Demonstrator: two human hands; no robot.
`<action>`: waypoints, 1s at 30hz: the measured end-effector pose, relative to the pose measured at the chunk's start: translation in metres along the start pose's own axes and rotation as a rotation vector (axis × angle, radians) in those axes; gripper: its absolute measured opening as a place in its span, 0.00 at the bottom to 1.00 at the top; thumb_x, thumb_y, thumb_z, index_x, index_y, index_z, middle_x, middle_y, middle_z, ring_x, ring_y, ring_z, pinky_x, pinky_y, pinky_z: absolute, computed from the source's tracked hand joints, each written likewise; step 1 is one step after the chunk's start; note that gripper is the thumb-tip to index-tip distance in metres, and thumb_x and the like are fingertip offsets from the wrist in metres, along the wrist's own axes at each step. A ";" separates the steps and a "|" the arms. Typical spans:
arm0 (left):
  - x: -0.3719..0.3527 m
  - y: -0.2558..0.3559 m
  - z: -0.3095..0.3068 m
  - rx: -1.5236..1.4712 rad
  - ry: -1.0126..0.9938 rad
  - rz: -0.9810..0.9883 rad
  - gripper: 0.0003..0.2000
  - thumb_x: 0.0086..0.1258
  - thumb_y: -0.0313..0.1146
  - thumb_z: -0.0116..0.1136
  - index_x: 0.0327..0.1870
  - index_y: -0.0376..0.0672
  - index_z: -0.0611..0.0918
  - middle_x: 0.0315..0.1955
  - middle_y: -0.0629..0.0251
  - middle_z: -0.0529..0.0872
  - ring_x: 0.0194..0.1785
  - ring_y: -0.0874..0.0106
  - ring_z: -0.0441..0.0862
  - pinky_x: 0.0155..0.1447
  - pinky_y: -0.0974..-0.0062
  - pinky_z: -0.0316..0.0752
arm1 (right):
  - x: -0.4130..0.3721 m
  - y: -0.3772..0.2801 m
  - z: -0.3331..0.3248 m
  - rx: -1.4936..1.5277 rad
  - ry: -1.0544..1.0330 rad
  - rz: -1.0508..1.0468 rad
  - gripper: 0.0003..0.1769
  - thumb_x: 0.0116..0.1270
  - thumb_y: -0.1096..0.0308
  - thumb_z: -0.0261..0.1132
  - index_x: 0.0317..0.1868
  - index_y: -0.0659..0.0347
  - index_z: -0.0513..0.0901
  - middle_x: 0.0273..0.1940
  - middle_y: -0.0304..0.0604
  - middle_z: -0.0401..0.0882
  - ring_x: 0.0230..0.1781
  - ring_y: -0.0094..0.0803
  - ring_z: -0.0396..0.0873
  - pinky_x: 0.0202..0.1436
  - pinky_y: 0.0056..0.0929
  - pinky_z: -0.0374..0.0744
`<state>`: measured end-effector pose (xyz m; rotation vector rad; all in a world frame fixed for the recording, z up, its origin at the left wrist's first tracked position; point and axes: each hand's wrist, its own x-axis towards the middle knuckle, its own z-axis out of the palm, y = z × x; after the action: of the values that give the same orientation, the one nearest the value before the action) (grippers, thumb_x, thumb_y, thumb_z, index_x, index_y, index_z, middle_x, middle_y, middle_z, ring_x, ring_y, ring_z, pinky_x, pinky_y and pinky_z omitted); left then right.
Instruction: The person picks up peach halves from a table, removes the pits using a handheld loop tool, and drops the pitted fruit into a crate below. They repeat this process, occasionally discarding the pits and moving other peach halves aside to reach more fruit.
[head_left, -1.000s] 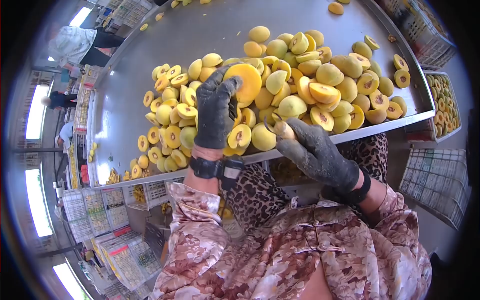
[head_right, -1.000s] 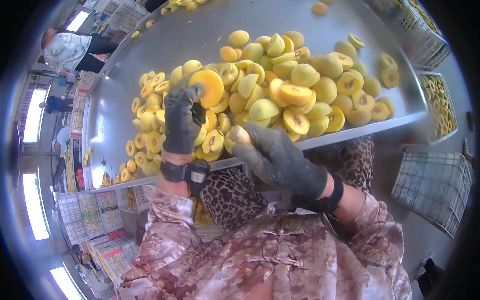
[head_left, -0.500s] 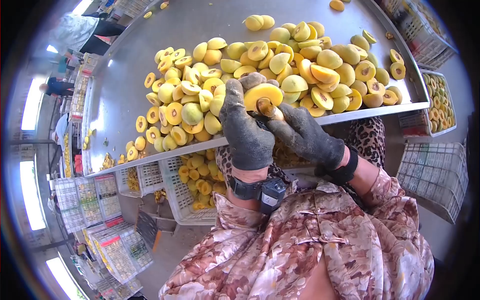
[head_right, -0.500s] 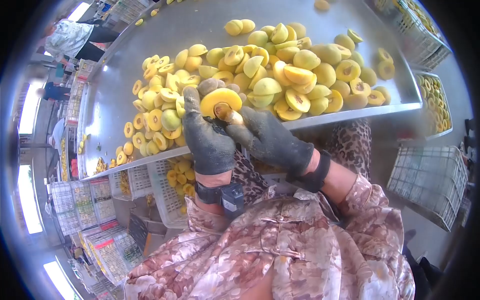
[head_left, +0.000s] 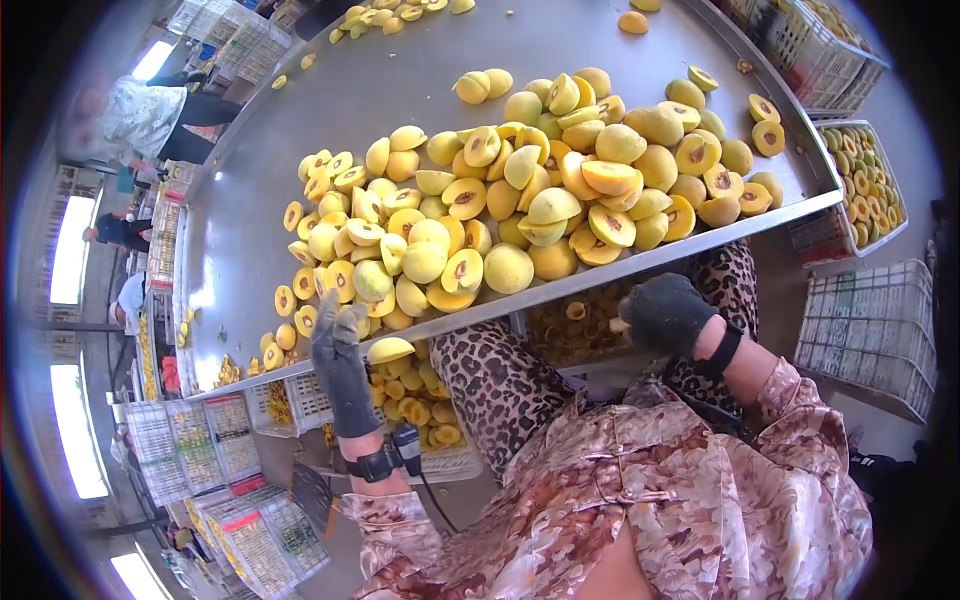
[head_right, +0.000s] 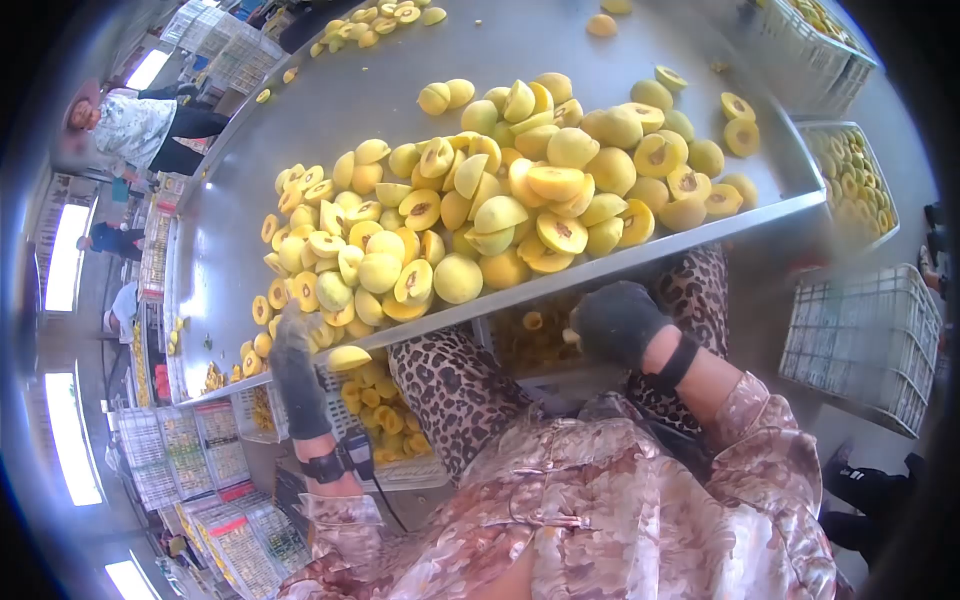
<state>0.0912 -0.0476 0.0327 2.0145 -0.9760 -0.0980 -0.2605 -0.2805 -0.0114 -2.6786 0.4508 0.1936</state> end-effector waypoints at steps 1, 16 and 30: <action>0.022 -0.006 -0.007 0.115 -0.020 0.122 0.25 0.86 0.48 0.50 0.64 0.31 0.84 0.68 0.47 0.80 0.69 0.62 0.79 0.70 0.67 0.75 | 0.000 0.003 0.007 0.039 0.019 0.057 0.11 0.67 0.58 0.68 0.30 0.54 0.86 0.28 0.47 0.86 0.31 0.48 0.87 0.36 0.46 0.83; 0.339 0.037 0.289 0.376 -0.848 0.053 0.24 0.75 0.43 0.63 0.65 0.35 0.82 0.52 0.53 0.89 0.58 0.57 0.88 0.60 0.66 0.83 | 0.013 0.013 0.000 0.776 0.330 -0.060 0.14 0.73 0.59 0.70 0.49 0.61 0.84 0.35 0.51 0.86 0.35 0.47 0.86 0.40 0.41 0.82; 0.039 0.087 0.133 -0.806 -0.366 -0.045 0.27 0.90 0.47 0.35 0.73 0.32 0.70 0.65 0.49 0.79 0.68 0.55 0.81 0.72 0.59 0.79 | 0.087 -0.061 -0.029 1.120 0.457 0.062 0.11 0.80 0.67 0.61 0.53 0.66 0.81 0.37 0.34 0.77 0.38 0.20 0.72 0.41 0.27 0.75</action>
<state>0.0121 -0.1908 0.0252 1.2854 -0.9086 -0.7787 -0.1558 -0.2648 0.0204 -1.5782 0.5532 -0.5215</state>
